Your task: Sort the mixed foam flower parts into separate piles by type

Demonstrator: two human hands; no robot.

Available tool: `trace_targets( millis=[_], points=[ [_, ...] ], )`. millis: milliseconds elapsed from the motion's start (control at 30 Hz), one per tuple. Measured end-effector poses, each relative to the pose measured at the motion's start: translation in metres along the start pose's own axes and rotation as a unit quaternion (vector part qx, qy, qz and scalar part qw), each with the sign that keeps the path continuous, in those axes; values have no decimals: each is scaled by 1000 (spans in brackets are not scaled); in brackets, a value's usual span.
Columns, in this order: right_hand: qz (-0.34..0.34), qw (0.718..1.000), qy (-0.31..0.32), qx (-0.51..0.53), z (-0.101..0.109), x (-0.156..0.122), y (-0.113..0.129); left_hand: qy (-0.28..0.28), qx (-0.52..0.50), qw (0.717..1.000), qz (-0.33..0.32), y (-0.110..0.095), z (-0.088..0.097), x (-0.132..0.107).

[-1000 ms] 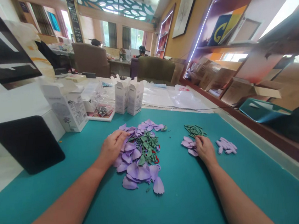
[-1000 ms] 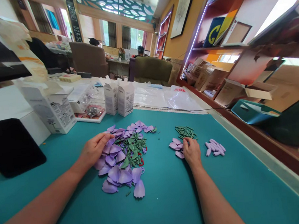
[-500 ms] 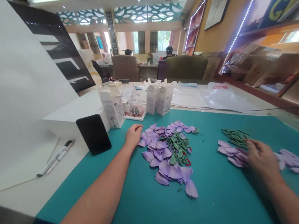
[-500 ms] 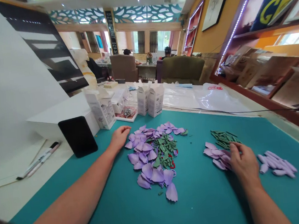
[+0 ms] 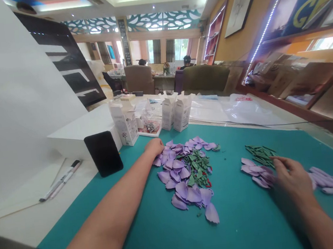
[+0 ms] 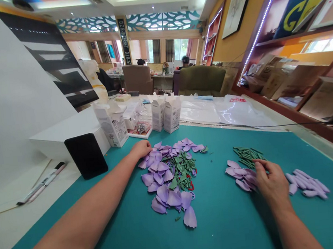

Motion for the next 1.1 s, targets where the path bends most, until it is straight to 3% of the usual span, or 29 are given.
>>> trace_targets(
  millis=[100, 200, 300, 367, 400, 433, 467, 533, 600, 667, 733, 800, 867, 967, 1100],
  points=[
    [11, 1000, -9, 5, 3, 0, 2, -10, -10, 1000, 5, 1, 4, 0],
    [25, 999, -26, 0, 11, -2, 13, -43, -35, 998, -13, -10, 19, -3],
    [25, 999, -26, 29, 13, -15, 35, -66, -84, 992, -71, -46, 28, -12],
    [-31, 992, 46, 111, -3, -31, 48, -57, -121, 983, -124, -81, 25, -24],
    [-85, 973, 124, 172, -21, -42, 53, -47, -138, 978, -150, -100, 20, -32],
    [-134, 937, 211, 246, -43, -58, 62, -35, -151, 973, -173, -118, 14, -41],
    [-180, 884, 306, 306, -66, -78, 74, -21, -166, 965, -201, -136, 7, -50],
    [-265, 766, 432, 396, -102, -117, 97, 15, -193, 939, -286, -172, -5, -69],
    [-320, 675, 502, 436, -124, -143, 115, 45, -176, 927, -328, -189, -14, -80],
    [-338, 639, 523, 452, -134, -149, 122, 55, -145, 929, -337, -189, -14, -79],
    [-335, 643, 511, 461, -137, -140, 119, 28, -96, 943, -316, -172, -3, -66],
    [-340, 656, 484, 469, -137, -125, 107, -20, -6, 963, -269, -146, 12, -49],
    [-358, 668, 451, 471, -136, -112, 90, -32, 68, 972, -223, -119, 19, -35],
    [-378, 682, 411, 473, -136, -98, 70, -19, 107, 974, -197, -95, 14, -26],
    [-389, 684, 390, 478, -136, -95, 64, -7, 156, 970, -187, -89, -1, -28]
  ],
)
Point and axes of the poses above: each hand's wrist, its own x-axis towards the middle knuckle, its own z-axis out of the back of the hand, y = z × x, the point moved 9 cm from there along x, towards the middle knuckle, and after that the axes turned 14 degrees about -z, right-handed, at the moved point
